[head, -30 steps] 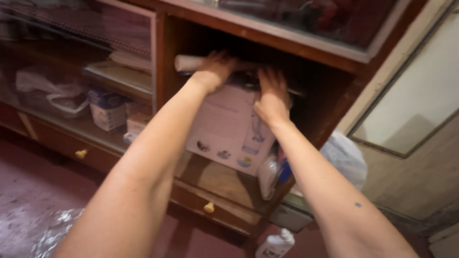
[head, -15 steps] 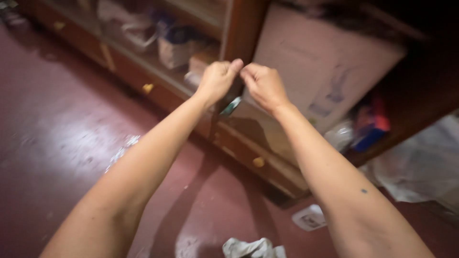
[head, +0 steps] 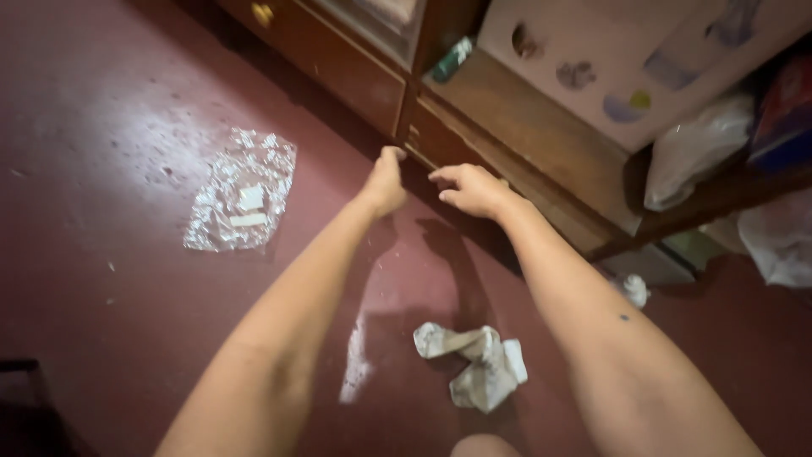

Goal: Organize supplies in a cabinet and clean surfaces in a bedroom and kitchen area.

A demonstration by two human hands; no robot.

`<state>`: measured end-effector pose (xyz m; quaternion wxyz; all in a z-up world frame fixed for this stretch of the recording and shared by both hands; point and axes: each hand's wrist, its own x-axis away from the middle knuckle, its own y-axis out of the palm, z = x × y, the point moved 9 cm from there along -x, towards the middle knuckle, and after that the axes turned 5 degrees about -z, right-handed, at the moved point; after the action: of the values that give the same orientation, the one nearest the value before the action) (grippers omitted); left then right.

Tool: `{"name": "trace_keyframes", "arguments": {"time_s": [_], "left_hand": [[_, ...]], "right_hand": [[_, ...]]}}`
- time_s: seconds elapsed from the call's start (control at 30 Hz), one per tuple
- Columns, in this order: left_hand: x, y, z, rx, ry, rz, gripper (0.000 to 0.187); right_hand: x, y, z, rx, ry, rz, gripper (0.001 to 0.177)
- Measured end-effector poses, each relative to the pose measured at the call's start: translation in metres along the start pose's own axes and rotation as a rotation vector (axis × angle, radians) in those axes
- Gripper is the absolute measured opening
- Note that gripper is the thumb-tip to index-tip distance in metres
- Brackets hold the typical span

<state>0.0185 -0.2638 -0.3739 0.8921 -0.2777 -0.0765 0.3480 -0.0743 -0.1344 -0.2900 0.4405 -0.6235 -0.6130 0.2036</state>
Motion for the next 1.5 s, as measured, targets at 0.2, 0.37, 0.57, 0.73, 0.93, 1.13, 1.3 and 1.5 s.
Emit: {"name": "trace_keyframes", "arguments": {"time_s": [0.2,0.37,0.57,0.73,0.93,1.13,1.3,1.5], "left_hand": [[0.063,0.165,-0.019,-0.446,0.067,-0.771,0.054],[0.161,0.254,0.005,-0.375,0.155,-1.003,0.082],[0.238,0.292,0.075,-0.612,0.439,-1.179,0.122],[0.276,0.347,0.05,-0.732,0.465,-1.225,0.1],[0.203,0.343,-0.024,-0.567,0.203,-0.937,0.036],[0.081,0.244,-0.046,-0.191,0.077,-0.749,0.039],[0.056,0.14,0.018,0.403,-0.168,-0.769,0.051],[0.045,0.036,0.053,1.063,-0.034,-0.422,0.061]], "right_hand": [[0.019,0.048,0.04,-0.02,0.097,-0.144,0.053],[0.043,0.079,0.094,0.01,0.161,-0.189,0.052],[0.071,0.111,0.142,-0.012,0.26,-0.246,0.051],[0.083,0.128,0.143,-0.097,0.215,-0.248,0.049],[0.096,0.128,0.173,-0.122,0.285,-0.231,0.047],[0.083,0.125,0.167,-0.197,0.149,-0.156,0.05],[0.066,0.081,0.101,-0.488,-0.005,0.156,0.094],[0.045,0.021,0.034,-0.748,-0.029,0.292,0.054]]}}
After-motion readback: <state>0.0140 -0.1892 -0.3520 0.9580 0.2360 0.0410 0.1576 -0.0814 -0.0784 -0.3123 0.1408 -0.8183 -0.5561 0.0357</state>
